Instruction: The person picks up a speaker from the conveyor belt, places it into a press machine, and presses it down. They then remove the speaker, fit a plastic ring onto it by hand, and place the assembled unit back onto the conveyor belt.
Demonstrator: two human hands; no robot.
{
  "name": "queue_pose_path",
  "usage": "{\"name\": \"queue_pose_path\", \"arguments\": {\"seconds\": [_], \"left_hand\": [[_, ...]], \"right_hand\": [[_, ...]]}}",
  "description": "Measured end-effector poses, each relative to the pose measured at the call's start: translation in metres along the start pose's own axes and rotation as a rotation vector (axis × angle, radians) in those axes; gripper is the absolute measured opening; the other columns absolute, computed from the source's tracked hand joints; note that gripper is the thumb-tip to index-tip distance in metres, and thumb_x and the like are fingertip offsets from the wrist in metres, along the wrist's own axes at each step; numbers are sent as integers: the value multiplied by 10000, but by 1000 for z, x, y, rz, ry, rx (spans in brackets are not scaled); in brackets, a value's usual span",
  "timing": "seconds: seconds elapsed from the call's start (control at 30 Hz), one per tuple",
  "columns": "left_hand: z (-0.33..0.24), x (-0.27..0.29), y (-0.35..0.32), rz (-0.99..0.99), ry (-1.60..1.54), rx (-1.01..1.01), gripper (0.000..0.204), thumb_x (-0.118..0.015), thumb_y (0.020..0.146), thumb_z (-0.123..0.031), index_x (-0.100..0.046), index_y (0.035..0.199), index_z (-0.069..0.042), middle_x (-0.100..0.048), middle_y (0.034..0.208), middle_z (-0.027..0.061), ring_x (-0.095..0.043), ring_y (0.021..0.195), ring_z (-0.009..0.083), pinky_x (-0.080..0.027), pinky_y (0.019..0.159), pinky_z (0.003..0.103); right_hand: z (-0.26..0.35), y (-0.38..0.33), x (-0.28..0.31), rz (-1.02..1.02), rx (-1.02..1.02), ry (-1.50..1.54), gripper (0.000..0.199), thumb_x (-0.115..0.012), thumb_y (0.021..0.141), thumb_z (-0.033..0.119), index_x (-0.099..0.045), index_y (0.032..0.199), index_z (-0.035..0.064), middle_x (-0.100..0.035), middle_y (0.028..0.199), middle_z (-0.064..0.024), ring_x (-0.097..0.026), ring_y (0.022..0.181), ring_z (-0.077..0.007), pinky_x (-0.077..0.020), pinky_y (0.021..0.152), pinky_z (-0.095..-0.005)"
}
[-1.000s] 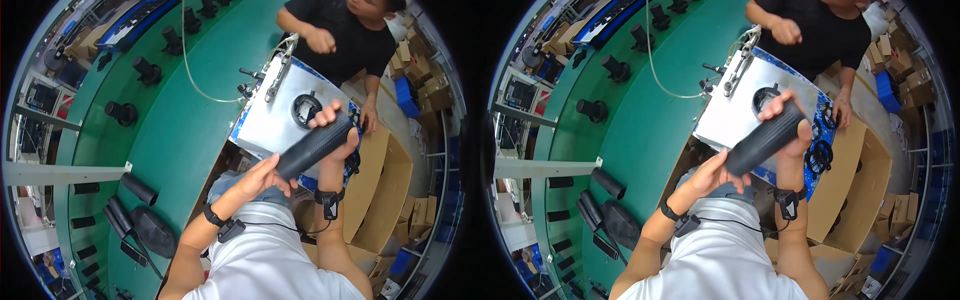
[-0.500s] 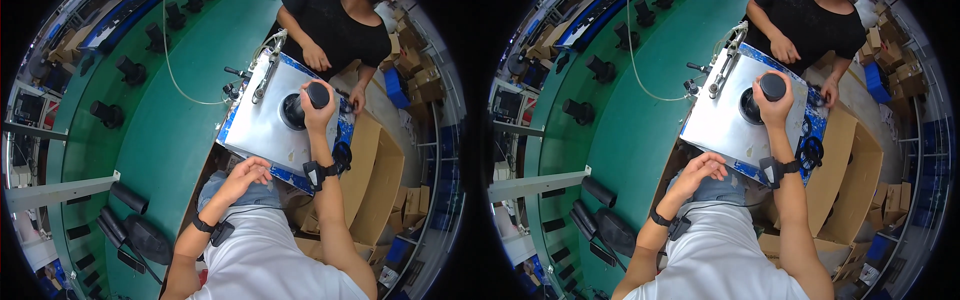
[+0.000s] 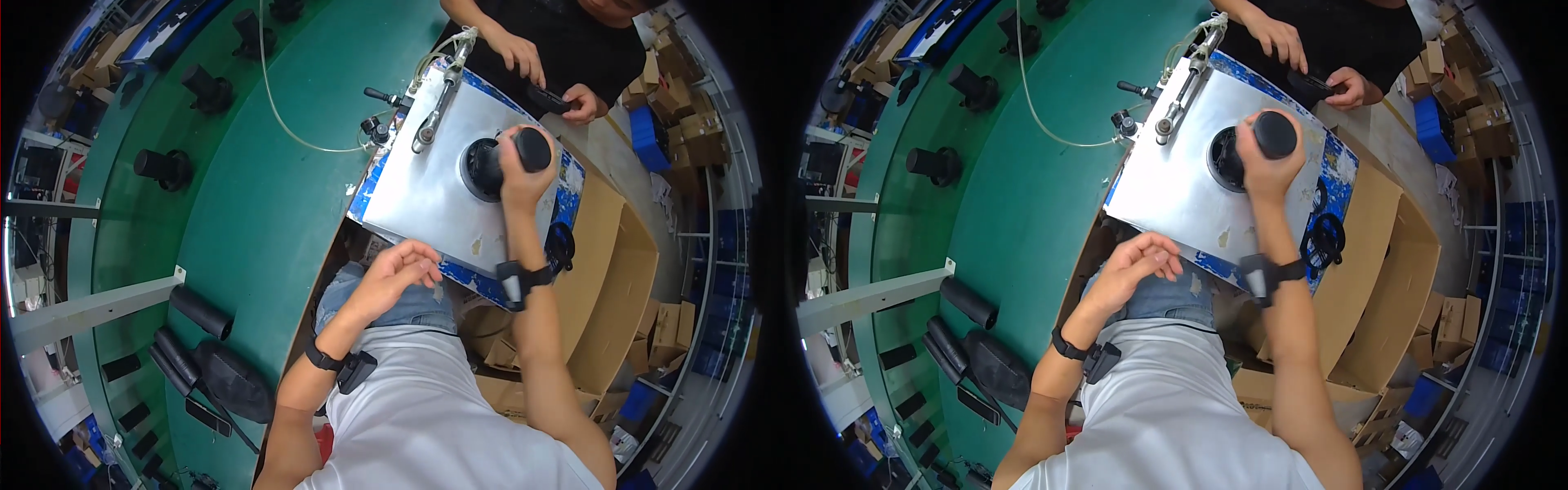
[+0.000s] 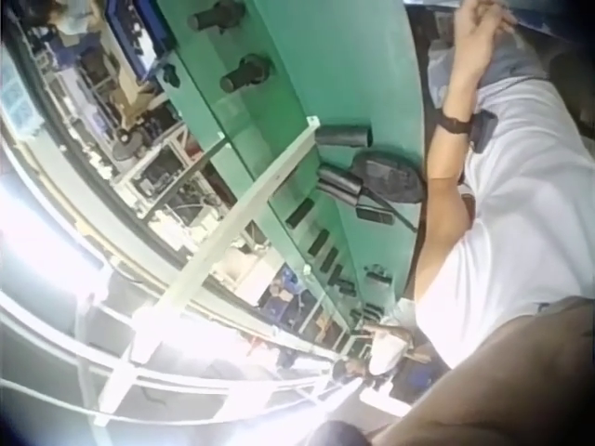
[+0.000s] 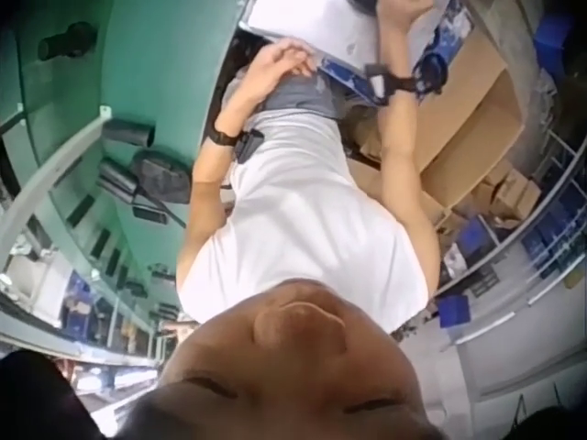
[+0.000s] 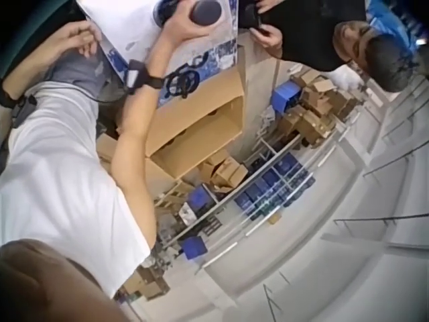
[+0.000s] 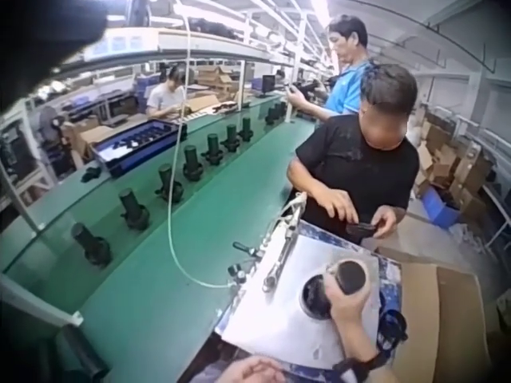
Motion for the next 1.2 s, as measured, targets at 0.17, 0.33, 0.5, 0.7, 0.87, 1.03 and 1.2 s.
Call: {"name": "queue_pose_path", "arguments": {"seconds": [0.17, 0.33, 0.5, 0.7, 0.87, 1.03, 1.2], "left_hand": [[-39, 8, 9, -77, 27, -89, 146, -507, 967, -106, -570, 1056, -9, -637, 898, 57, -576, 812, 109, -468, 762, 249], [-82, 19, 33, -62, 170, -186, 148, -529, 952, -117, -581, 1032, -4, -642, 863, 57, -571, 783, 107, -466, 766, 249], [-130, 64, 93, -209, 438, -402, 152, -556, 916, -110, -601, 1014, -2, -662, 860, 80, -611, 789, 119, -486, 715, 262], [-149, 129, 182, -604, 1362, -449, 334, -530, 862, -257, -642, 1065, -16, -683, 1004, 163, -648, 953, 327, -495, 859, 432], [-127, 158, 201, -546, 1586, -13, 431, -467, 884, -349, -644, 1135, -47, -656, 1112, 189, -624, 1008, 364, -473, 909, 459], [-123, 160, 187, -463, 1362, -49, 440, -452, 891, -358, -654, 1165, -79, -635, 1165, 198, -578, 1105, 372, -445, 959, 442], [-116, 163, 176, -333, 1414, -260, 596, -474, 926, -402, -438, 1379, -15, -423, 1430, 222, -442, 1296, 352, -369, 1055, 430]], "right_hand": [[0, 2, -5, -9, -42, 15, 234, -697, 777, 9, -569, 973, 6, -637, 863, -54, -605, 794, -141, -481, 822, -286], [-20, -7, -1, 151, -121, 97, 219, -672, 792, 16, -569, 985, 13, -636, 896, -79, -611, 843, -163, -481, 845, -310], [-21, -4, -2, 124, -125, 164, 235, -733, 767, 34, -574, 939, 32, -655, 874, -45, -600, 816, -120, -468, 816, -260], [-22, -6, -5, 146, -150, 128, 255, -729, 768, 30, -563, 961, 34, -653, 901, -50, -599, 844, -121, -471, 828, -266], [-23, -9, -4, 160, -185, 204, 278, -723, 766, 23, -553, 987, 33, -652, 906, -54, -598, 852, -124, -474, 828, -268], [-23, -8, -1, 141, -165, 185, 279, -719, 770, 22, -551, 993, 28, -650, 901, -56, -599, 843, -122, -476, 827, -269], [2, 4, 7, 179, -86, -24, 264, -688, 794, 59, -558, 1020, 14, -643, 906, -67, -608, 854, -160, -480, 837, -303]]}}
Point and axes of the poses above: each hand's wrist, its own y-axis towards the middle knuckle, its own x-axis out of the back of the hand, z = x × y, the point moved 7 cm from there along y, towards the middle knuckle
